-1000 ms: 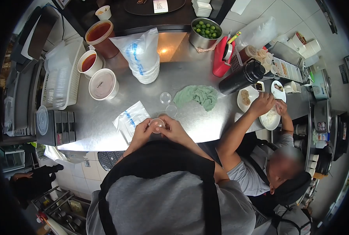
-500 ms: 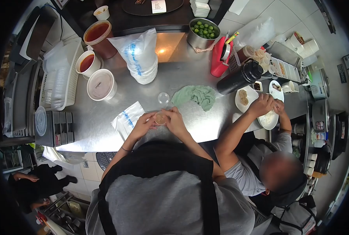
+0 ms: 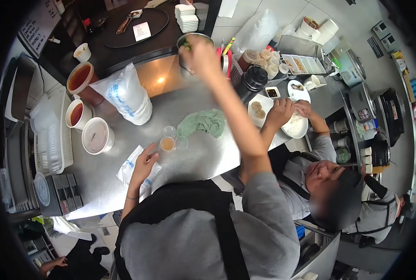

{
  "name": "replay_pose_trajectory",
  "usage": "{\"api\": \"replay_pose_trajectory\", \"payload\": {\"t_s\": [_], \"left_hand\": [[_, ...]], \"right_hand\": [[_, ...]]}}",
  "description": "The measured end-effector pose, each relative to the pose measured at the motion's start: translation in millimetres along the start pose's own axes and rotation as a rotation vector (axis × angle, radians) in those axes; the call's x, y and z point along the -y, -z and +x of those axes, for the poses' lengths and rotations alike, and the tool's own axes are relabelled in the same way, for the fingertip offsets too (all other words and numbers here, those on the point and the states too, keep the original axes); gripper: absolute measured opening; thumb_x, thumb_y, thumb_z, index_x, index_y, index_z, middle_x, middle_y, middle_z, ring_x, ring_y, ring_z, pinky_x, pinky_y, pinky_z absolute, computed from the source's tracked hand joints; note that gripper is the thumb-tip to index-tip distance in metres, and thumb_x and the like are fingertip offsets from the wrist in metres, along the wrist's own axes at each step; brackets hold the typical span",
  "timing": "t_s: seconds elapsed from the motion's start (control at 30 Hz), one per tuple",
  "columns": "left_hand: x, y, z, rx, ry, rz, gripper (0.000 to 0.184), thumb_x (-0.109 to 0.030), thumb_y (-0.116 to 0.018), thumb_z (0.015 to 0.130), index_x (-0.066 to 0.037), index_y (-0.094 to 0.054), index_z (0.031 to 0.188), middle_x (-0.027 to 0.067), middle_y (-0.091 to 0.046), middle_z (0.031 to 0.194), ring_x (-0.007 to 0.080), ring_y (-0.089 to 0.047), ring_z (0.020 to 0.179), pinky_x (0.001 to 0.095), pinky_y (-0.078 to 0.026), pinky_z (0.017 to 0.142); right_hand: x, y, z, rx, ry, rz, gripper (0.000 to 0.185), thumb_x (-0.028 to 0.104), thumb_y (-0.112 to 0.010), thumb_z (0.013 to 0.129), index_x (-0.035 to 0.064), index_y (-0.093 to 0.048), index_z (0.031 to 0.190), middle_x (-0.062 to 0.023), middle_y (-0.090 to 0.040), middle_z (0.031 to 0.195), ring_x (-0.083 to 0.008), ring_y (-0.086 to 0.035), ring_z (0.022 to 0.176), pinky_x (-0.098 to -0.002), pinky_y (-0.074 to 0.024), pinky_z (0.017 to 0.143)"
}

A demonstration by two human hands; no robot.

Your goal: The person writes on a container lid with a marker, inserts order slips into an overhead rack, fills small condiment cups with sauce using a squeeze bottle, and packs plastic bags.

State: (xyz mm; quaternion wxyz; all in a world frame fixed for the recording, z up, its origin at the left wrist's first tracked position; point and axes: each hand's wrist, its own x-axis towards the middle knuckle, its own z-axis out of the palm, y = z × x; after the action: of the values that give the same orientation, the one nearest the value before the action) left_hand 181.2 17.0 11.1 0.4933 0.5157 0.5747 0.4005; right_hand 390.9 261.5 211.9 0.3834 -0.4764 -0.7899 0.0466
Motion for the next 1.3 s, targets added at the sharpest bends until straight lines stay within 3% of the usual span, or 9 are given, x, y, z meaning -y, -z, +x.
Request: {"api": "replay_pose_trajectory", "payload": {"t_s": [0.33, 0.47, 0.53, 0.67, 0.87, 1.13, 1.17, 1.2, 1.3], "left_hand": [[-20, 38, -44, -0.187, 0.029, -0.084, 0.035, -0.011, -0.059, 0.088, -0.005, -0.055, 0.123, 0.0099, -0.055, 0.121, 0.0149, -0.059, 0.097, 0.0237, -0.049, 0.074], [-26, 40, -44, -0.234, 0.042, -0.087, 0.033, -0.01, -0.06, 0.088, -0.006, -0.056, 0.12, 0.0083, -0.057, 0.116, 0.0152, -0.06, 0.095, 0.0248, -0.049, 0.075], [-29, 38, -41, -0.246, 0.036, -0.079, 0.032, -0.01, -0.059, 0.088, -0.005, -0.057, 0.119, 0.0078, -0.058, 0.115, 0.0153, -0.06, 0.095, 0.0251, -0.049, 0.076], [-37, 31, -34, -0.204, 0.015, -0.109, 0.031, -0.009, -0.059, 0.088, -0.005, -0.057, 0.118, 0.0081, -0.059, 0.111, 0.0155, -0.061, 0.095, 0.0254, -0.049, 0.076], [-49, 29, -35, -0.165, -0.029, -0.104, 0.031, -0.009, -0.059, 0.088, -0.006, -0.057, 0.119, 0.0076, -0.059, 0.112, 0.0156, -0.06, 0.096, 0.0256, -0.048, 0.077], [-71, 47, -42, -0.211, -0.054, -0.077, 0.028, -0.013, -0.059, 0.089, -0.005, -0.059, 0.116, 0.0068, -0.062, 0.108, 0.015, -0.061, 0.095, 0.0252, -0.047, 0.078], [-76, 50, -40, -0.213, -0.076, -0.107, 0.028, -0.012, -0.058, 0.089, -0.004, -0.059, 0.116, 0.0071, -0.062, 0.108, 0.0154, -0.061, 0.096, 0.0255, -0.047, 0.079], [-81, 52, -39, -0.216, -0.097, -0.138, 0.028, -0.012, -0.058, 0.09, -0.003, -0.059, 0.116, 0.0074, -0.062, 0.109, 0.0157, -0.061, 0.097, 0.0257, -0.047, 0.079], [-103, 63, -33, -0.128, -0.21, -0.436, 0.046, -0.034, -0.049, 0.094, -0.002, -0.049, 0.126, 0.0122, -0.059, 0.115, 0.021, -0.06, 0.101, 0.0297, -0.048, 0.082]], "right_hand": [[-164, 38, 194, 0.031, 0.095, -0.317, 0.038, 0.024, -0.063, 0.081, 0.0037, -0.061, 0.113, -0.0162, -0.067, 0.097, -0.0311, -0.065, 0.091, -0.0359, -0.0496, 0.084], [-93, 25, 182, 0.132, 0.071, -0.072, 0.035, 0.019, -0.065, 0.082, 0.0014, -0.061, 0.113, -0.0108, -0.069, 0.094, -0.0207, -0.066, 0.09, -0.0298, -0.0501, 0.081], [-47, 10, 166, 0.344, 0.206, 0.306, 0.035, 0.02, -0.066, 0.083, 0.0021, -0.061, 0.113, -0.0077, -0.068, 0.095, -0.0172, -0.065, 0.087, -0.0293, -0.0496, 0.08], [68, -14, 89, 0.66, 0.446, 0.371, 0.038, 0.024, -0.066, 0.083, 0.0023, -0.061, 0.114, -0.0073, -0.065, 0.105, -0.017, -0.06, 0.097, -0.0321, -0.0469, 0.084], [102, -69, 41, 0.307, 0.817, 0.081, 0.022, 0.018, -0.067, 0.075, 0.0049, -0.066, 0.093, -0.0085, -0.064, 0.099, -0.0272, -0.059, 0.093, -0.0378, -0.0464, 0.08], [142, -19, 82, -0.193, 0.55, 0.594, 0.009, 0.005, -0.06, 0.08, 0.0018, -0.064, 0.087, -0.0086, -0.064, 0.088, -0.0246, -0.062, 0.082, -0.034, -0.0488, 0.076], [135, 0, 91, -0.13, 0.57, 0.613, 0.049, 0.023, -0.071, 0.075, 0.0061, -0.049, 0.116, -0.0188, -0.065, 0.095, -0.0305, -0.064, 0.086, -0.0378, -0.0492, 0.073], [180, 38, 66, -0.223, 0.32, 0.843, 0.04, 0.024, -0.065, 0.082, 0.0063, -0.05, 0.115, -0.0154, -0.065, 0.101, -0.027, -0.063, 0.094, -0.04, -0.0481, 0.079], [188, 55, 34, -0.088, 0.773, 0.56, 0.013, 0.009, -0.061, 0.078, 0.0038, -0.064, 0.09, -0.0072, -0.063, 0.095, -0.0209, -0.059, 0.084, -0.0348, -0.0453, 0.083]]}}
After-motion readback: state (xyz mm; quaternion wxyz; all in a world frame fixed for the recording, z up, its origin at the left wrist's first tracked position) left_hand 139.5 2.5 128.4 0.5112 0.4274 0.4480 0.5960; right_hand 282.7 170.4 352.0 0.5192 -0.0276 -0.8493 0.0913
